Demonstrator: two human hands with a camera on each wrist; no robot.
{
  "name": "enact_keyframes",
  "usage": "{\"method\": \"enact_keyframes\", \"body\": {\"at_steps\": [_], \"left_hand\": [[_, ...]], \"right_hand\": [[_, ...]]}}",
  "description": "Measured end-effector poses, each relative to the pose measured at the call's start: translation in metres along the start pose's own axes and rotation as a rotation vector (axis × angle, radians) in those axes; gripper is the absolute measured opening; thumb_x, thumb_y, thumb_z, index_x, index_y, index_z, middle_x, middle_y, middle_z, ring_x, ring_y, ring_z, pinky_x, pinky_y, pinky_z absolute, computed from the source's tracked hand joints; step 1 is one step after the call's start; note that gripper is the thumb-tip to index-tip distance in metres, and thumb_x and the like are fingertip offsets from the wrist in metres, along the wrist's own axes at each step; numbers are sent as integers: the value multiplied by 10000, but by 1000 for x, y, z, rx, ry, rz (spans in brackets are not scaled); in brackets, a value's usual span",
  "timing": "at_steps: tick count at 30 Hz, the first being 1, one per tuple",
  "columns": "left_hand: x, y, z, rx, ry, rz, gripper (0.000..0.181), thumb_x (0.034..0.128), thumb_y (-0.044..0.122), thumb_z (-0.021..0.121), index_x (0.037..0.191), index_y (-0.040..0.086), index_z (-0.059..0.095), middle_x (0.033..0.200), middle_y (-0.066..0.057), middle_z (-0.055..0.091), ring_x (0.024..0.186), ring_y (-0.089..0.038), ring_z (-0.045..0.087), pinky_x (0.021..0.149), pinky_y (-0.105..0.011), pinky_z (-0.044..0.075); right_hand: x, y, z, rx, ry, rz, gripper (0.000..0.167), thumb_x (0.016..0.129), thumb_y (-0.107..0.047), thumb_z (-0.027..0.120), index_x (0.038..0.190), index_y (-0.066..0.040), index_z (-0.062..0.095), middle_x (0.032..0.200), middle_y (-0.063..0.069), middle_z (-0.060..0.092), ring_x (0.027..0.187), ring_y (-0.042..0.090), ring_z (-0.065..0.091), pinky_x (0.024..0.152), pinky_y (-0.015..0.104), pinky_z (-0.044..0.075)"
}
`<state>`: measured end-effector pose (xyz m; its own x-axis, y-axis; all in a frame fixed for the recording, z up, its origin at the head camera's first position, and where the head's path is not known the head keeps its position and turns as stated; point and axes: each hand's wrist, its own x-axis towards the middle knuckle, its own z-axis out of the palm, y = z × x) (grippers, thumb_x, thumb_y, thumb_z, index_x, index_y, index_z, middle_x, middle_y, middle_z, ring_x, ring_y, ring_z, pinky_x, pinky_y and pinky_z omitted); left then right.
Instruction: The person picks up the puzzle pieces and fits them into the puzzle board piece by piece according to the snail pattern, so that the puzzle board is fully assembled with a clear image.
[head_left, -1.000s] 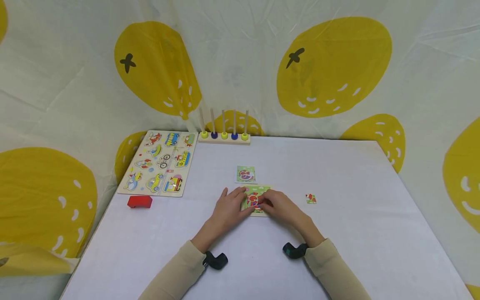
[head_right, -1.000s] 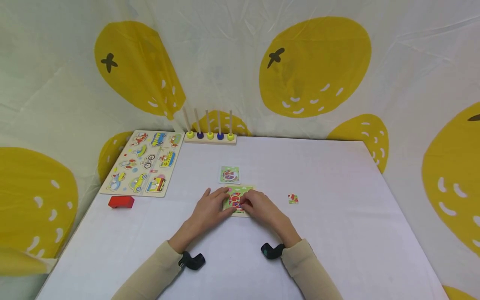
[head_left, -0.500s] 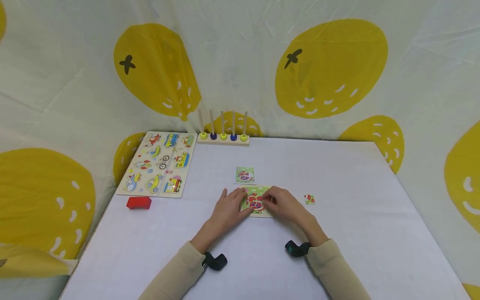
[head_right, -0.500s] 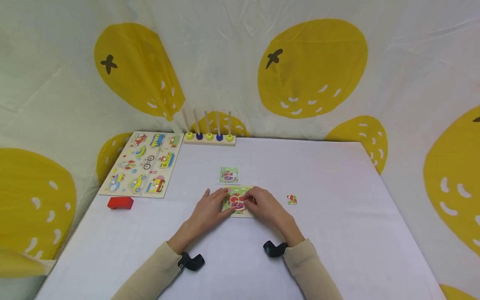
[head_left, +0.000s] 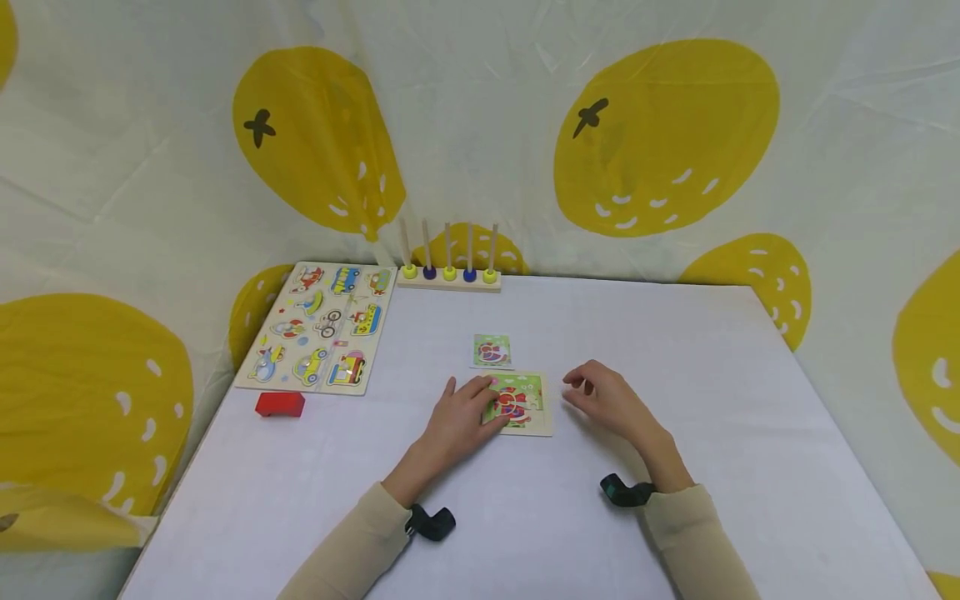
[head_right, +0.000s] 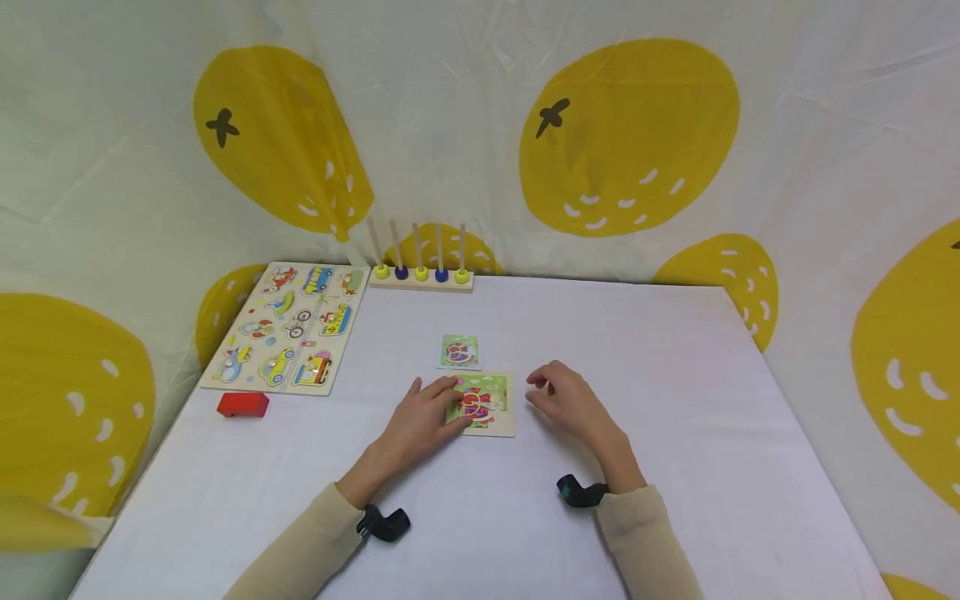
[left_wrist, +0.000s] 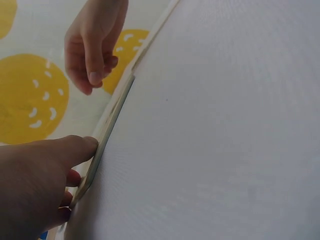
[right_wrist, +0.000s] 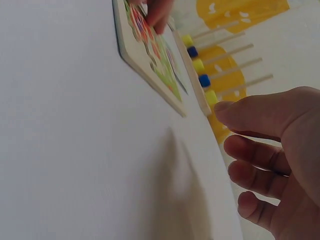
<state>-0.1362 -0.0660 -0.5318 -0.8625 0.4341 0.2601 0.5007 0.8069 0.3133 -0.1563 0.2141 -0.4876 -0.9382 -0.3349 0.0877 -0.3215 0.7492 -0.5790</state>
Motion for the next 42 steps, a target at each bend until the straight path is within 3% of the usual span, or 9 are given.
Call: {"method": "enact_keyframes", "body": {"at_steps": [7, 16, 27, 42], "left_hand": [[-1, 0, -1, 18, 11, 8, 428, 913, 492, 686, 1165, 147, 704, 1375, -46, 627, 1300, -209, 582, 1104, -642, 407], [-3, -1, -3, 5, 18, 16, 407, 916, 467, 693, 1163, 144, 707, 1372, -54, 627, 1295, -222, 587, 1098, -650, 407], [-3, 1, -2, -21, 3, 23, 397, 931, 439, 684, 1170, 122, 693, 1379, -70, 609, 1295, -251, 584, 1137, -507, 437], [-2, 2, -2, -23, 3, 33, 395, 935, 426, 680, 1173, 111, 692, 1370, -91, 615, 1288, -256, 582, 1127, -497, 443]], "right_hand": [[-9, 19, -15, -28, 29, 54, 266, 890, -163, 740, 1127, -51, 696, 1064, 98, 651, 910, 234, 562, 719, 271, 479], [-19, 37, -27, -74, 9, 108, 321, 887, -173, 744, 1165, -33, 669, 1123, 145, 606, 890, 233, 555, 719, 279, 468], [-27, 53, -35, -87, -23, 176, 381, 881, -181, 738, 1203, 3, 654, 1148, 185, 573, 937, 268, 550, 739, 332, 453], [-30, 61, -35, -99, -36, 147, 332, 892, -145, 732, 1181, 11, 682, 1037, 153, 623, 889, 229, 566, 755, 349, 483]]}}
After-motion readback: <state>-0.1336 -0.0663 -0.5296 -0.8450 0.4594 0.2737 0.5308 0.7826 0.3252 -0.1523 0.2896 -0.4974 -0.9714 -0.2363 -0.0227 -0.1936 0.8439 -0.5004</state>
